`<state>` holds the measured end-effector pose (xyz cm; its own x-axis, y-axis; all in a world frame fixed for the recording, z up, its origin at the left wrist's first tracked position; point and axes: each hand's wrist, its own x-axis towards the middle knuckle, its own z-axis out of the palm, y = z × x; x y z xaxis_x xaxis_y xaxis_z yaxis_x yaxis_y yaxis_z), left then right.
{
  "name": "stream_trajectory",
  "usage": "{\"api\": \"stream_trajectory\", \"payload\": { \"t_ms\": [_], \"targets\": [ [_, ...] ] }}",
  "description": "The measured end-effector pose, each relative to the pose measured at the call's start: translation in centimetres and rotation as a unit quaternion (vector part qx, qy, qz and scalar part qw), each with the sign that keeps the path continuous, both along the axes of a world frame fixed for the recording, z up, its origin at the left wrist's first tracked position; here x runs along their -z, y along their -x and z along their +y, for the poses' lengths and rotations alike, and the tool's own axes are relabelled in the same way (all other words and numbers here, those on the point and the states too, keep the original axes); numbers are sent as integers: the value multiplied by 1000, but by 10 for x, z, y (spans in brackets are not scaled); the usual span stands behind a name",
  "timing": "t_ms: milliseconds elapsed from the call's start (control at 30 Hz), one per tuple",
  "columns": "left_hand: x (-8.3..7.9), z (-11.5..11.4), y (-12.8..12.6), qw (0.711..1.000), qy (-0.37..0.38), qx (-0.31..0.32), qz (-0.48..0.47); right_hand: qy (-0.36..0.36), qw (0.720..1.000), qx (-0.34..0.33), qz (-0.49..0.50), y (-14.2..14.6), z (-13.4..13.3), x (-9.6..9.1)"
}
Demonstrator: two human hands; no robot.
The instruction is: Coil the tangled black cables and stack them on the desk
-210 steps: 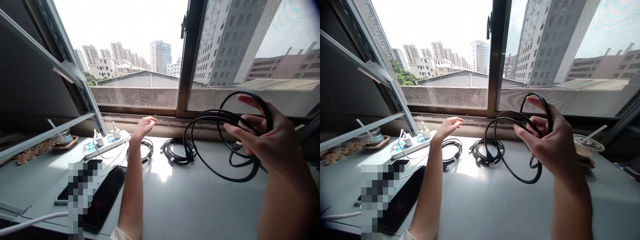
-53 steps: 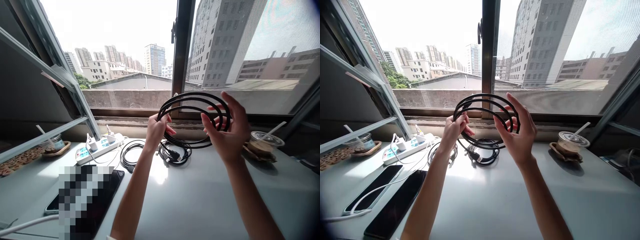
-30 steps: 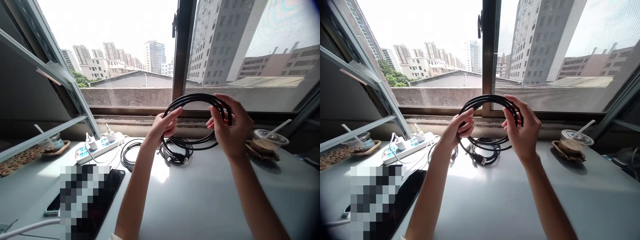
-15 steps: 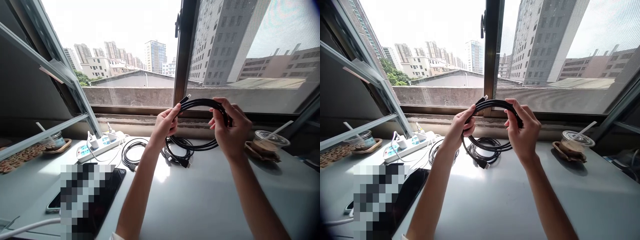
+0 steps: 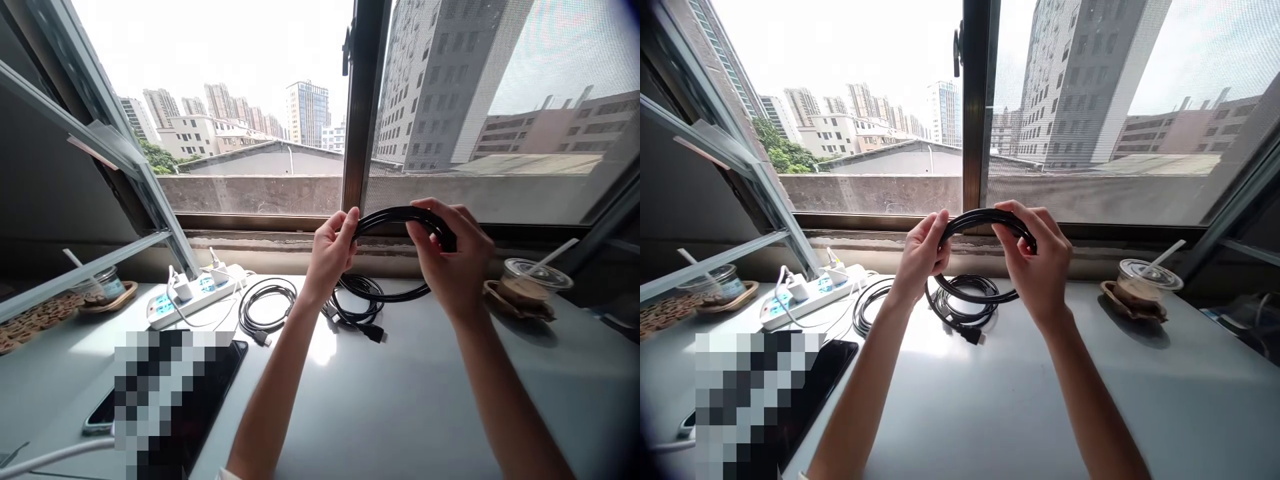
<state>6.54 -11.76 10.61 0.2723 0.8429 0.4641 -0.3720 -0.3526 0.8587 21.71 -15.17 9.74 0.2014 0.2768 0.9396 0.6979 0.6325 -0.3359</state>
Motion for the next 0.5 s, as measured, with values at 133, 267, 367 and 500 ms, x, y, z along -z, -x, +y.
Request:
{"api": "stream_trajectory", "payload": {
  "t_ms": [133, 267, 367, 500],
  "targets": [
    [0, -2, 3, 995, -68, -22, 69, 44, 999, -21, -18, -3, 4, 2],
    [-1, -7, 7, 982, -124, -48, 136, 147, 981, -127, 3, -6, 4, 3],
    [-2, -7, 11, 978, -122, -54, 160, 234, 943, -238, 23, -6, 2, 2],
    [-4, -4, 16, 983, -47, -31, 176, 224, 936, -269, -30, -4, 0, 2]
  ]
}}
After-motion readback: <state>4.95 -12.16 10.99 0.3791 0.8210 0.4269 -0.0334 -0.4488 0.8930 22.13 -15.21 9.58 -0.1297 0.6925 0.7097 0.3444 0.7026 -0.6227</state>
